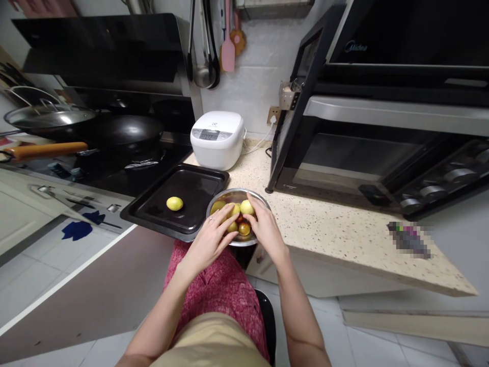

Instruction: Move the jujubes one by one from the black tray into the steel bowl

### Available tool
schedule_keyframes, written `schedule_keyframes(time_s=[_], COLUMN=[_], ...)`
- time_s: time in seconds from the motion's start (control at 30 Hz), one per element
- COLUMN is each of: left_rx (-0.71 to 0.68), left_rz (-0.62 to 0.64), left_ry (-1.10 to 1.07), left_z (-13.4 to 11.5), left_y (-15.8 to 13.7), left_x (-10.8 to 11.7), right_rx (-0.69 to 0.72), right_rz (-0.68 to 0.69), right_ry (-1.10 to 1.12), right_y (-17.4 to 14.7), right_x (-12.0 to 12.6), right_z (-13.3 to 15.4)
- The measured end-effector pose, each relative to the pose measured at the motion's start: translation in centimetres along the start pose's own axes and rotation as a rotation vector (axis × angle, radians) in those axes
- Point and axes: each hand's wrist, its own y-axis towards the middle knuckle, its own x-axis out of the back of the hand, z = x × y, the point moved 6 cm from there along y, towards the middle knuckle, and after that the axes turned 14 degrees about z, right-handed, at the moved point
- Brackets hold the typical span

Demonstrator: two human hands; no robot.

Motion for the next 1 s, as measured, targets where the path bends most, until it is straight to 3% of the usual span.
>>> schedule_keyframes(time_s=[0.1, 0.2, 0.4, 0.57, 1.0], left_rx=[0.006, 0.087, 0.436, 0.615, 0.589], left_rz=[-0.036, -0.122, -0.336, -0.315, -0.249], left_ry=[-0.025, -0.042, 0.005, 0.036, 0.004], left_z=[0.4, 2.3, 10.1, 14.8, 16.7], left_y=[-0.4, -1.1, -4.0, -6.1, -5.2], left_x=[0.5, 2.0, 5.2, 5.4, 5.4], right_rx=[-0.004, -0.016, -0.012, -0.014, -0.017], right_rz=[0.032, 0.041, 0.039, -0.004, 0.001], right_ry=[-0.004, -0.008, -0.014, -0.017, 0.031], right_y=[-0.2, -0.4, -0.6, -0.9, -2.0], right_x=[-0.2, -0.2, 0.0, 0.0, 0.8], right_z=[-0.2, -0.1, 0.2, 0.0, 0.5])
